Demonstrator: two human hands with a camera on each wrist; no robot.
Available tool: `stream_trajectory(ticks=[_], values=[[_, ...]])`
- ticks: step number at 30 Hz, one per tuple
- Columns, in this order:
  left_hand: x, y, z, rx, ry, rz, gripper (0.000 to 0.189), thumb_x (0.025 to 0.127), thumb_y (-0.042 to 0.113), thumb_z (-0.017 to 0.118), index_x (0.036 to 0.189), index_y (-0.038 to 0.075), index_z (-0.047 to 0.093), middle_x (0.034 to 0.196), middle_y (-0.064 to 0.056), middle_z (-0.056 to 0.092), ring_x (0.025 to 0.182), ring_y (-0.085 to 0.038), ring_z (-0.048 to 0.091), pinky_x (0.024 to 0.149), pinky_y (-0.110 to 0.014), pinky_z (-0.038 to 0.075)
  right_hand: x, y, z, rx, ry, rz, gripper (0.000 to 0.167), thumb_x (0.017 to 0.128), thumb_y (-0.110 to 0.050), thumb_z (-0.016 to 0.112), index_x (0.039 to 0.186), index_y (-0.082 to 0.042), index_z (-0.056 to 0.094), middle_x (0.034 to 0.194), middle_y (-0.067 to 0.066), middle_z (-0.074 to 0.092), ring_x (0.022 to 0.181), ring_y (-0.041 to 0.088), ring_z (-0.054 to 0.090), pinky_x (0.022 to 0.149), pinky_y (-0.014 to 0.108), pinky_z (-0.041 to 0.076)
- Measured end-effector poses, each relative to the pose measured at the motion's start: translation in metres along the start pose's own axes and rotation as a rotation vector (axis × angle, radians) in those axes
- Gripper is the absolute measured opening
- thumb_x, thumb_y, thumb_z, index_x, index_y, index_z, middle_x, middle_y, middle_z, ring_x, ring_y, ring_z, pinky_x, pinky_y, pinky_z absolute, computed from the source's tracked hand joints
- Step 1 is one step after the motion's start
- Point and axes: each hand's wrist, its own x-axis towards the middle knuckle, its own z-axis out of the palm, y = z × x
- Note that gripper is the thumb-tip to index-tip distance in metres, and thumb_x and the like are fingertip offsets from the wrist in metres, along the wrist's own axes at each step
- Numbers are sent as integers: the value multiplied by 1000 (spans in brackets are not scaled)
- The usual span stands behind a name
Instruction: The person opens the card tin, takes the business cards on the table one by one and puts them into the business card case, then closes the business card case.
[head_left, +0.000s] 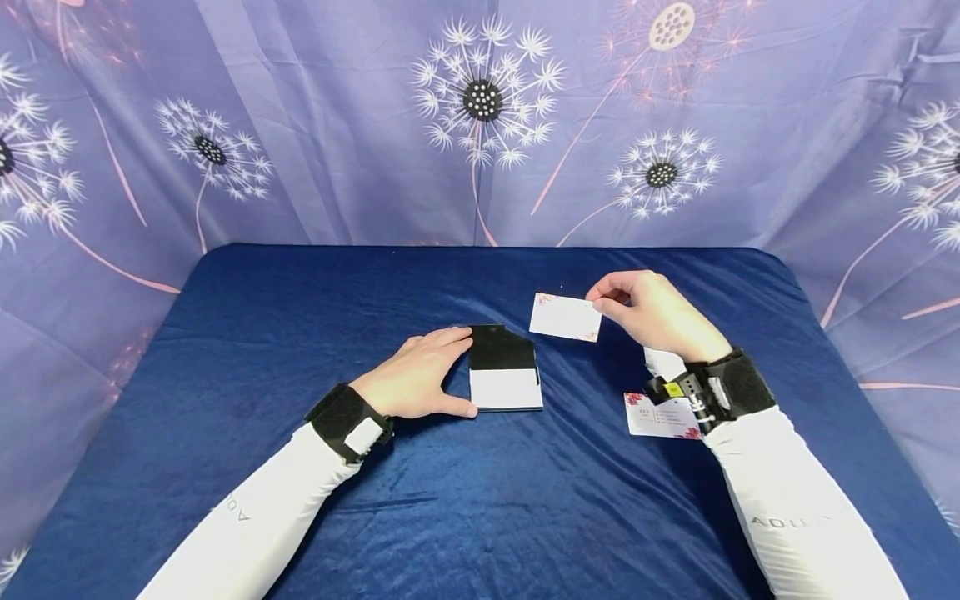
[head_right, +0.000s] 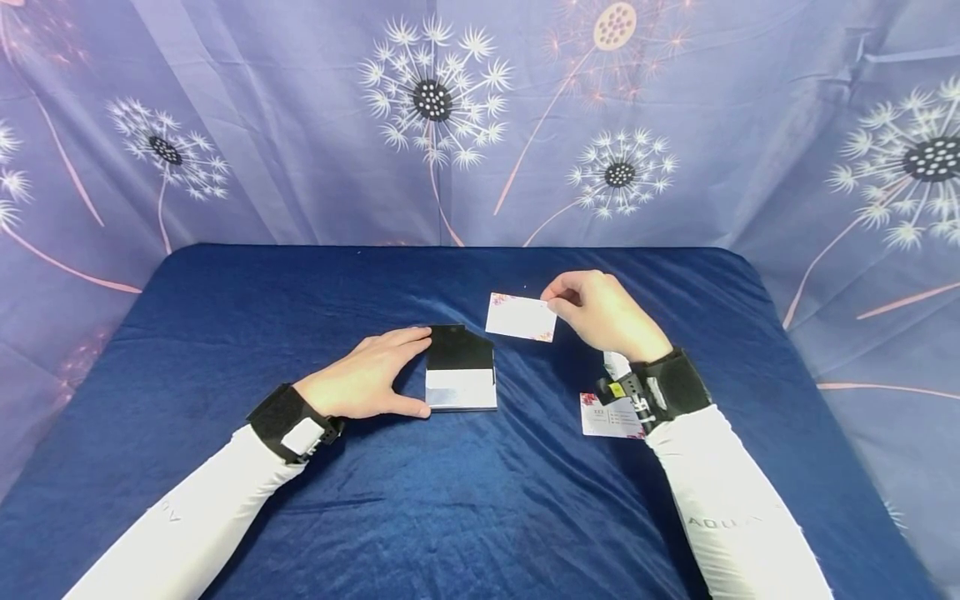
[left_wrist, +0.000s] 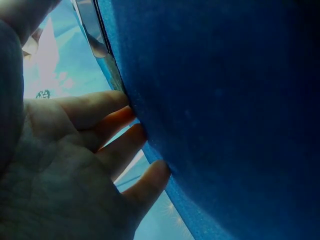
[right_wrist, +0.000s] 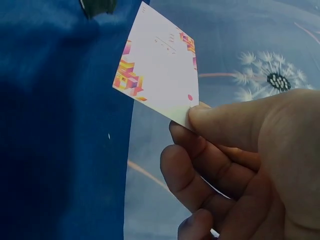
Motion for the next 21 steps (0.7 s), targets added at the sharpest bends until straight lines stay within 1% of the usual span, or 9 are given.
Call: stream_trajectory(ticks=[7,11,18,21], values=[[0,-1,1,-8,0,-4,106,88,59,81,164,-1,36,172,-13,30,160,-30,24,125,-55,24,11,-8,15,3,-15,-62,12,105,-8,65,106,-7,77,95,4,74,84,20,63,78,36,49],[1,-1,0,-5,-4,-7,106,89,59,81,164,-1,36,172,-13,30,160,-30,24,125,-54,24,16,-14,23,21,-29,-78,12,105,-8,65,105,-9,78,95,2,74,83,19,64,79,38,49],[1,0,-1,-16,-10,-12,106,89,58,81,164,-1,35,173,-14,29,160,-30,23,125,-54,24,24,-27,38,37,-54,-103,13,105,-10,66,104,-13,79,91,-1,73,78,17,61,75,37,48],[1,0,-1,-22,-12,-15,106,89,58,81,164,-1,35,173,-14,28,160,-31,23,125,-55,24,26,-31,44,44,-77,-106,13,105,-10,66,104,-14,79,90,0,73,77,17,61,75,37,48]])
